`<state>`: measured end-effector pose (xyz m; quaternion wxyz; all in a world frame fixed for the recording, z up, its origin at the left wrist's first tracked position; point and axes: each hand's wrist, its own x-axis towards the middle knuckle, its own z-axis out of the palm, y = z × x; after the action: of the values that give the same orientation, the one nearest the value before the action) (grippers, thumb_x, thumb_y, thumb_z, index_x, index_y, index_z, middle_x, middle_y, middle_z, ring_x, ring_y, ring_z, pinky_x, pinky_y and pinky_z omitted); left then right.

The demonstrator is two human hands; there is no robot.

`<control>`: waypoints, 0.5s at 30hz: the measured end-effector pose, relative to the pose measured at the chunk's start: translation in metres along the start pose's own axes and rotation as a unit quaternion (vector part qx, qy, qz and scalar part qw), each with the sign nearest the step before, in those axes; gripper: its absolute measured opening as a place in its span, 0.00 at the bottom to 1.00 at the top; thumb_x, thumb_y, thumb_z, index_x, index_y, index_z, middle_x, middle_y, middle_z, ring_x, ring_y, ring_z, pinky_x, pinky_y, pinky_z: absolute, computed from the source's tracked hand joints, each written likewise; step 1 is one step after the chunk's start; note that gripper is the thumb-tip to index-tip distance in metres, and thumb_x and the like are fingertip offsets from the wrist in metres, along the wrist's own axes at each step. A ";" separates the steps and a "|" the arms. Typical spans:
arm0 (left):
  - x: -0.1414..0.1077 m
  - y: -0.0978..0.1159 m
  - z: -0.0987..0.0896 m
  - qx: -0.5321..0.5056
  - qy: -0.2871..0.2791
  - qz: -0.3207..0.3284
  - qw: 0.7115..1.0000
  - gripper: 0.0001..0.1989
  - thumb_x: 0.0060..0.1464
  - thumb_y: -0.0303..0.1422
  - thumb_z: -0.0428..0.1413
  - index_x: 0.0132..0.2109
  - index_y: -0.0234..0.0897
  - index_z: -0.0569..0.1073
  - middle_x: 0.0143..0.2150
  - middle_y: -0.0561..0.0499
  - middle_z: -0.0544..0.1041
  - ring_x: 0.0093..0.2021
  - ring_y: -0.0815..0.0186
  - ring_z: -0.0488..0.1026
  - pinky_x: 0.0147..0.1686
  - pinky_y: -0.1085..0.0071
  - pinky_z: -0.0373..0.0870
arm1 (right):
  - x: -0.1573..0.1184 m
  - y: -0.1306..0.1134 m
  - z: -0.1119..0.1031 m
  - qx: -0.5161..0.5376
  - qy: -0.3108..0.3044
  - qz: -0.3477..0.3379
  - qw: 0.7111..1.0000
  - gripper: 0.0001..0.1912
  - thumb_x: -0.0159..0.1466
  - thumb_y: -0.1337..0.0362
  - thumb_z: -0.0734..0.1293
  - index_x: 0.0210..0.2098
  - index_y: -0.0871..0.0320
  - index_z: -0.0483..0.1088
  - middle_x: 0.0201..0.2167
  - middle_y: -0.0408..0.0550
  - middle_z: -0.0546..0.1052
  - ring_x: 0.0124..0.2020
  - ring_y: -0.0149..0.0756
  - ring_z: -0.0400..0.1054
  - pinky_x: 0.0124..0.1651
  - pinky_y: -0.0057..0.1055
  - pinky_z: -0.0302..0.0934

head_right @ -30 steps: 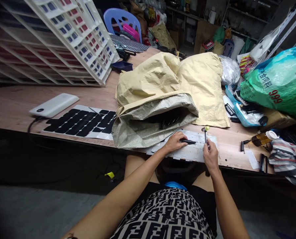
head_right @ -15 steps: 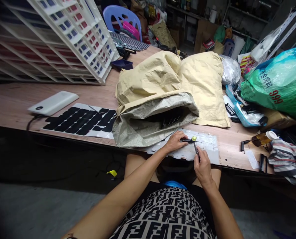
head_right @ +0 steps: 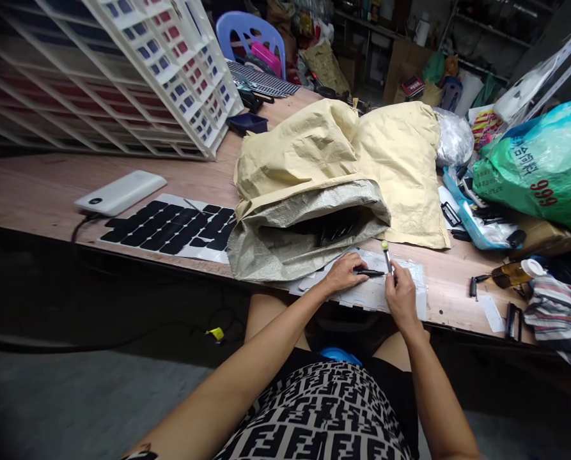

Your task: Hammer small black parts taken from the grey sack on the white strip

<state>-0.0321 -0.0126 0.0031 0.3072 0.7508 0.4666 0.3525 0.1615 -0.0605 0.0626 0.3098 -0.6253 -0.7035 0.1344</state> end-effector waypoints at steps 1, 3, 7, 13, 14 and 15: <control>0.000 -0.001 0.000 0.000 0.001 0.003 1.000 0.07 0.49 0.33 0.64 0.37 0.39 0.78 0.36 0.50 0.75 0.42 0.60 0.69 0.44 0.64 0.67 | 0.015 0.007 -0.001 -0.030 0.012 0.013 0.999 0.22 0.66 0.64 0.59 0.57 0.57 0.71 0.40 0.52 0.74 0.38 0.39 0.67 0.47 0.37 0.64; 0.000 -0.002 0.001 0.002 0.001 0.010 1.000 0.07 0.49 0.33 0.65 0.37 0.39 0.78 0.36 0.50 0.74 0.41 0.60 0.69 0.43 0.65 0.67 | 0.044 0.020 0.000 -0.101 0.033 0.059 0.993 0.23 0.65 0.67 0.58 0.57 0.59 0.71 0.40 0.53 0.73 0.39 0.40 0.66 0.47 0.36 0.62; 0.000 -0.003 0.001 0.006 -0.007 0.017 1.000 0.07 0.50 0.33 0.64 0.37 0.39 0.77 0.36 0.51 0.75 0.41 0.61 0.69 0.43 0.65 0.67 | 0.081 0.040 0.011 -0.197 0.023 0.126 0.972 0.23 0.65 0.70 0.57 0.57 0.59 0.72 0.42 0.55 0.71 0.42 0.42 0.64 0.47 0.34 0.58; 0.000 -0.003 -0.002 0.022 -0.025 0.020 0.999 0.08 0.57 0.36 0.60 0.42 0.39 0.76 0.40 0.50 0.75 0.43 0.60 0.68 0.45 0.64 0.65 | 0.082 0.052 0.032 -0.241 0.031 0.112 0.964 0.24 0.65 0.70 0.57 0.59 0.61 0.69 0.45 0.57 0.70 0.46 0.45 0.62 0.50 0.36 0.56; 0.000 -0.002 -0.003 0.026 -0.025 0.021 0.999 0.08 0.58 0.37 0.59 0.43 0.39 0.75 0.40 0.49 0.75 0.43 0.60 0.68 0.45 0.64 0.65 | 0.082 0.054 0.033 -0.238 0.033 0.110 0.964 0.24 0.65 0.70 0.57 0.59 0.61 0.68 0.45 0.57 0.70 0.46 0.45 0.62 0.50 0.36 0.56; -0.001 0.000 -0.004 0.028 -0.023 0.022 0.999 0.08 0.59 0.37 0.58 0.43 0.39 0.75 0.40 0.49 0.75 0.43 0.60 0.68 0.45 0.64 0.65 | 0.082 0.055 0.033 -0.233 0.031 0.113 0.965 0.24 0.65 0.71 0.57 0.58 0.61 0.68 0.45 0.57 0.70 0.46 0.44 0.62 0.50 0.36 0.56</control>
<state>-0.0354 -0.0129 0.0049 0.2891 0.7771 0.4520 0.3289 0.1830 0.0353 0.0277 0.1599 -0.7592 -0.6306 -0.0188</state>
